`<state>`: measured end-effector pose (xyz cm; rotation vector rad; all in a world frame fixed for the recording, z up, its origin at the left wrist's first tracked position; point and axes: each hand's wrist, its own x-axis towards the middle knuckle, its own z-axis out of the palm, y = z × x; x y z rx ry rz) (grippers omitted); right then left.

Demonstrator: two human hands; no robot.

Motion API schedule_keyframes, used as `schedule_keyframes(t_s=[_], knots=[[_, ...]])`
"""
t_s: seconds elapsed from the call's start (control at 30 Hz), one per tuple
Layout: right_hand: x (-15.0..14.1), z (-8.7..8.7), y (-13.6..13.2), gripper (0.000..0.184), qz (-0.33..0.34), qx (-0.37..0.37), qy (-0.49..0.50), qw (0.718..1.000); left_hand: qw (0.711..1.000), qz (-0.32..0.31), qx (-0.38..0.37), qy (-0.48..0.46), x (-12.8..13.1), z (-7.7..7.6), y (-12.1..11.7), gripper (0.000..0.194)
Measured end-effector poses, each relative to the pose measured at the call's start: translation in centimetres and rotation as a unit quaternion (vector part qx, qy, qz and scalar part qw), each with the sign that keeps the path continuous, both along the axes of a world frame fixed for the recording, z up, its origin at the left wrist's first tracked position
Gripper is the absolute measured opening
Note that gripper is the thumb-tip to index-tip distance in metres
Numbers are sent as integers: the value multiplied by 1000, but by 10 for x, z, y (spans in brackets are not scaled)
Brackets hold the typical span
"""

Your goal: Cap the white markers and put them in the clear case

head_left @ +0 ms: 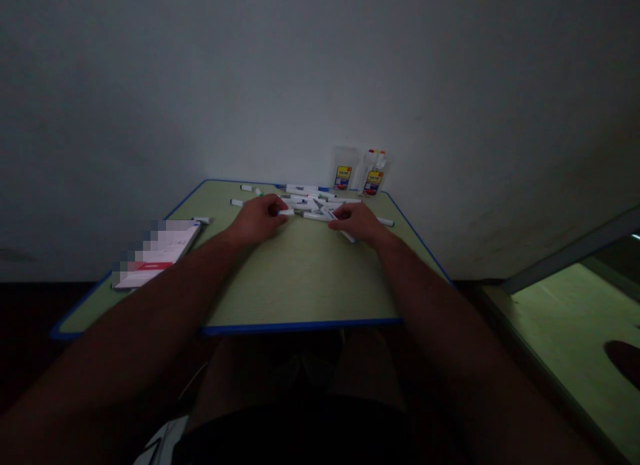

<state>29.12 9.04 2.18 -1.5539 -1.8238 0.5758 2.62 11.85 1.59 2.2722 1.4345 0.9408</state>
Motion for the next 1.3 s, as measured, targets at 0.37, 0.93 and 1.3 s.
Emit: schedule_keyframes(t_s=[0.37,0.93,1.3], knots=[[0,1,-1,19,7,10,-9,1000,998,12,27,-46,4,6,-6,22],[2,1,2,23,-66,-45,83,993,998,18,45,-35,8,7,-10,22],[3,-1,4,29,-76,-54,91,992,998,20,39,-41,8,6,-10,23]])
